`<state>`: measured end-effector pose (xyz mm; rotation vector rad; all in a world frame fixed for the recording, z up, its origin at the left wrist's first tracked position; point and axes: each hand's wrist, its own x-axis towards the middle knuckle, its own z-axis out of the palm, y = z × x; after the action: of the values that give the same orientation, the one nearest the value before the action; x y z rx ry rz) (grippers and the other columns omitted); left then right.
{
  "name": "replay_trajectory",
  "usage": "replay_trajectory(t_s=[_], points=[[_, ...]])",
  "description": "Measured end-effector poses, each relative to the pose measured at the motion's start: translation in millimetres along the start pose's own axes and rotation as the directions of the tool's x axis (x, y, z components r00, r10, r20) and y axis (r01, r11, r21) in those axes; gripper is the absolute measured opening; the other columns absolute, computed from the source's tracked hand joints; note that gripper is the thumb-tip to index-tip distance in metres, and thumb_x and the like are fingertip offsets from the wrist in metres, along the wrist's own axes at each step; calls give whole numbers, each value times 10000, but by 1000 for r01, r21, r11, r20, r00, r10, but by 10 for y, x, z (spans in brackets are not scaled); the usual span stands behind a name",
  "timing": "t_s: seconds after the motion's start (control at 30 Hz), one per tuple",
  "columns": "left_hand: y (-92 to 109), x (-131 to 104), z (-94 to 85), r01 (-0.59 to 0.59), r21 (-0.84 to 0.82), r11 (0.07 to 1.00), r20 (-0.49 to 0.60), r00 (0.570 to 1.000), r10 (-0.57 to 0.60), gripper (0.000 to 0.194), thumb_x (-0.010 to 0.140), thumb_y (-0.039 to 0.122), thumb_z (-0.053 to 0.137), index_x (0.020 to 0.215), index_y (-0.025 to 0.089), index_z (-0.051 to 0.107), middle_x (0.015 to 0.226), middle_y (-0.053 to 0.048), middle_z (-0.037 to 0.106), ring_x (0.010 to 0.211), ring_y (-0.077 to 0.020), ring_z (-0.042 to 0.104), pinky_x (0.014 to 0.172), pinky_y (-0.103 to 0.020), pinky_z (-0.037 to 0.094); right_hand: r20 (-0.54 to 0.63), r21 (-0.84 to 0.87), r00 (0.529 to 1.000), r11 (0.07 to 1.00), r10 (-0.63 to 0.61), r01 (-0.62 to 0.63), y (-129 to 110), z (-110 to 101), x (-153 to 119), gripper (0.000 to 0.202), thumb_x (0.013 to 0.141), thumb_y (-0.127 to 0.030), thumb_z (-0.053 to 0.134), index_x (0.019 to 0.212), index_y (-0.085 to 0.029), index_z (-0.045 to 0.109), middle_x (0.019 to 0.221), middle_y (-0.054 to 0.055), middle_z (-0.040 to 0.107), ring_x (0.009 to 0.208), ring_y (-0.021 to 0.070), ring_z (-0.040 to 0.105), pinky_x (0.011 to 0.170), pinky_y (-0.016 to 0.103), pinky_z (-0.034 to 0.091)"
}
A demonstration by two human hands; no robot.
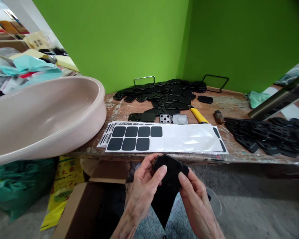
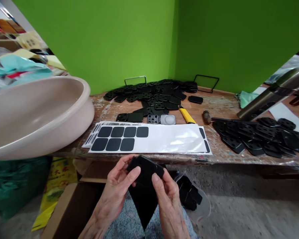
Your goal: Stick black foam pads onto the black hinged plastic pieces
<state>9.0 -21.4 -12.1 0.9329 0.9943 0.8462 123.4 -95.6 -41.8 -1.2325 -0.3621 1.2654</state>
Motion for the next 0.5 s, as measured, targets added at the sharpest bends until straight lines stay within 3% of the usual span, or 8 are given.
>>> replay_trajectory(t_s=[0.17, 0.33, 0.4, 0.43, 0.47, 0.5], points=[[29, -7, -21, 9, -21, 1000, 78, 997, -8, 312, 811, 314, 660, 1112, 282, 586, 1008, 19, 597, 697, -54, 487, 536, -129, 383, 116, 161, 993, 986, 18, -36, -122, 83, -15, 318, 848, -401, 614, 1137, -271, 641, 1143, 41, 668, 1126, 244, 574, 935, 395, 475], [76, 23, -1, 33, -47, 998, 73, 997, -30, 304, 792, 314, 672, 1079, 265, 586, 963, 11, 615, 709, -72, 518, 534, -132, 394, 120, 118, 993, 993, 16, -30, -132, 80, -18, 333, 871, -401, 584, 1164, -243, 586, 1112, 64, 673, 1060, 224, 608, 906, 366, 485], [95, 25, 5, 78, -23, 997, 58, 995, -77, 311, 764, 329, 693, 1051, 256, 598, 976, -2, 635, 738, -95, 554, 546, -142, 412, 90, -21, 991, 994, -102, 105, -126, 36, -5, 380, 894, -392, 547, 1252, -277, 492, 1186, 69, 634, 1089, 218, 599, 914, 361, 486], [97, 23, -4, 114, -10, 993, 33, 993, -114, 331, 739, 340, 710, 1042, 256, 607, 998, -9, 646, 773, -118, 580, 565, -156, 434, 101, -144, 969, 961, -225, 238, -125, 4, 8, 403, 895, -388, 541, 1278, -291, 463, 1273, 78, 577, 1131, 224, 574, 925, 360, 482], [87, 28, -27, 153, 1, 988, 1, 988, -153, 359, 714, 351, 725, 1044, 262, 615, 1028, -16, 656, 827, -152, 604, 595, -178, 461, 152, -293, 920, 873, -360, 390, -125, -32, 28, 429, 886, -386, 552, 1292, -292, 453, 1369, 93, 488, 1184, 237, 535, 942, 359, 474], [59, 49, -66, 189, 8, 982, -33, 981, -189, 394, 688, 364, 738, 1052, 272, 622, 1048, -18, 664, 889, -193, 617, 638, -211, 491, 246, -434, 835, 714, -493, 550, -125, -73, 59, 454, 867, -388, 575, 1293, -278, 464, 1427, 109, 413, 1225, 256, 495, 959, 364, 465]])
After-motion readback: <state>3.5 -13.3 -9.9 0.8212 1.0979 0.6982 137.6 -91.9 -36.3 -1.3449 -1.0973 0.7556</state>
